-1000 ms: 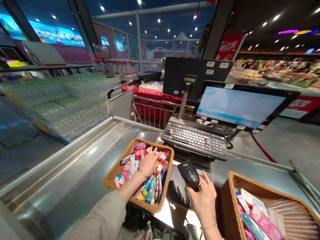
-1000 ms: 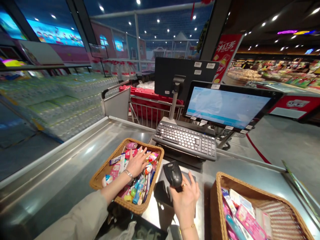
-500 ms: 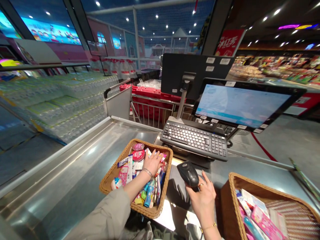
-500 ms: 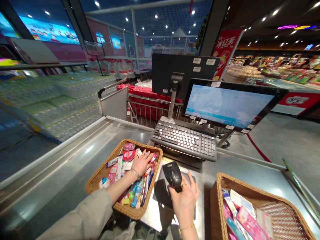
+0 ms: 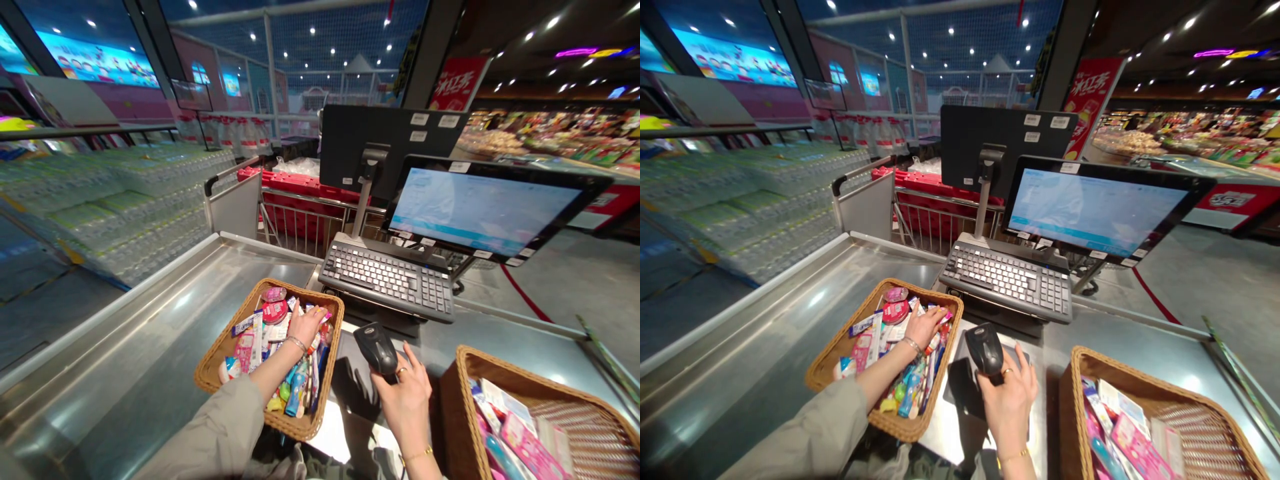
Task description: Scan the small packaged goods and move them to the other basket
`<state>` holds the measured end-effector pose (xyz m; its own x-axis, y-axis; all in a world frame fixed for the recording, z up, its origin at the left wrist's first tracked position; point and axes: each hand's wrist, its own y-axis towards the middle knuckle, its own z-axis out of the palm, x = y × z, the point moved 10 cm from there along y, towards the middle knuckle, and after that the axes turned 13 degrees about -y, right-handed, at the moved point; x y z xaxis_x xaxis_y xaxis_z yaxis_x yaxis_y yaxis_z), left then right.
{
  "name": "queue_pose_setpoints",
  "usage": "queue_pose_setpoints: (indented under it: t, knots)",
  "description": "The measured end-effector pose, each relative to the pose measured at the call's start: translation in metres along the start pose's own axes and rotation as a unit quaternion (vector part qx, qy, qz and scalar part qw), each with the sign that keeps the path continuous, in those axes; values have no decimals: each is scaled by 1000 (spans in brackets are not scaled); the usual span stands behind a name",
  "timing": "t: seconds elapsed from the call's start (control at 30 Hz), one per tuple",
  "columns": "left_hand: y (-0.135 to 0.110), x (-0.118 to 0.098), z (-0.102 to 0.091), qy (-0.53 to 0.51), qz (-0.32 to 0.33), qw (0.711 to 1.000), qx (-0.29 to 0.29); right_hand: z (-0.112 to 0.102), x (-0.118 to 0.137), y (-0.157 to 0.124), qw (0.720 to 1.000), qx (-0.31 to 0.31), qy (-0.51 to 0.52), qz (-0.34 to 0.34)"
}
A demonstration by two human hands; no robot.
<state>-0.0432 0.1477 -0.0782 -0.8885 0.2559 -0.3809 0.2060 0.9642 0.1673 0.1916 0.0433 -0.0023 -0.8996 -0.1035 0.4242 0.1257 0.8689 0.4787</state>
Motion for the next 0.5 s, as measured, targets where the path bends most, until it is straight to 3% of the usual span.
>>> queue_pose_setpoints:
  t: [0.33,0.5]
  knots:
    - [2,6,4,-47,-17,999,3,-3,2,-2,1000,-2,10,2]
    - [-5,10,-8,-81,-28,996,-10,-7,2,-3,1000,0,17,6]
